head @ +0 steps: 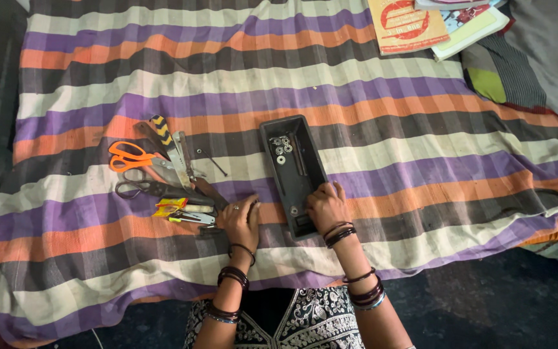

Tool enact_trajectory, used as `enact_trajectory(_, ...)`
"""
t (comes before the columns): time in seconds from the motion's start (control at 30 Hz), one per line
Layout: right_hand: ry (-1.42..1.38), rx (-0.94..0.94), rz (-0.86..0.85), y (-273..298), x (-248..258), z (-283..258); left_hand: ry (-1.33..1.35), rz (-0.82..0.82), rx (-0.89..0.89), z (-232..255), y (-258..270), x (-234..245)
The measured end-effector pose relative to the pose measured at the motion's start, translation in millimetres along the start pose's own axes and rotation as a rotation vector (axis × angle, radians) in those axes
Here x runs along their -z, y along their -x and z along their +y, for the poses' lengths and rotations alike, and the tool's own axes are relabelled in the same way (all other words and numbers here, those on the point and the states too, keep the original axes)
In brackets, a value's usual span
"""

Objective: The person arranges sewing tools and small hardware items into a black plastic tray on a striped bedsheet. They place screws, washers, a ruler, scissors, pliers, and other small tools into the tray one by one.

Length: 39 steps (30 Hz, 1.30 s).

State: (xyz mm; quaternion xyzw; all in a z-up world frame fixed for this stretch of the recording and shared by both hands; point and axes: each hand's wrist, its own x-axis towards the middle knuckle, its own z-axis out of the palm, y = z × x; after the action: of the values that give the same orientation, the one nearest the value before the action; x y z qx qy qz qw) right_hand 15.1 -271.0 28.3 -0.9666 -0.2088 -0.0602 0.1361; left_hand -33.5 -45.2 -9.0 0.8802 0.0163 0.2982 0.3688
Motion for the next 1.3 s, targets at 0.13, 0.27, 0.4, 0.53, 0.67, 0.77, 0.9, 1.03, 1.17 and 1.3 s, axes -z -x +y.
enact_trajectory(0.13, -0.012, 0.057, 0.049, 2, -2, 6, 0.039, -0.016, 0.044, 0, 2, 0)
enact_trajectory(0.27, -0.033, 0.045, 0.068, 4, 4, 0, 0.051, 0.012, 0.057, -4, 4, -2)
enact_trajectory(0.4, 0.056, 0.058, 0.22, 3, 20, -20, 0.068, 0.041, 0.106, -4, 2, -3)
enact_trajectory(0.53, -0.071, 0.08, 0.307, 4, 34, -54, 0.162, 0.111, 0.069, 0, 0, 1)
enact_trajectory(0.67, -0.242, 0.17, 0.319, 0, 27, -98, 0.21, 0.143, 0.014, 2, 3, 3)
enact_trajectory(0.77, -0.365, 0.182, 0.285, -6, 14, -124, 0.214, 0.157, -0.045, -5, 8, 0)
enact_trajectory(0.9, -0.462, 0.142, 0.268, -16, 2, -133, 0.24, 0.208, 0.004, -18, 18, -14)
enact_trajectory(1.03, -0.618, -0.027, 0.277, -21, -6, -133, 0.303, 0.191, 0.035, -30, 28, -26)
enact_trajectory(1.17, -0.705, -0.079, 0.316, -23, -7, -134, 0.307, 0.194, 0.063, -36, 32, -34)
enact_trajectory(1.3, -0.681, -0.108, 0.308, -23, 0, -135, 0.27, 0.234, -0.037, -38, 35, -34)
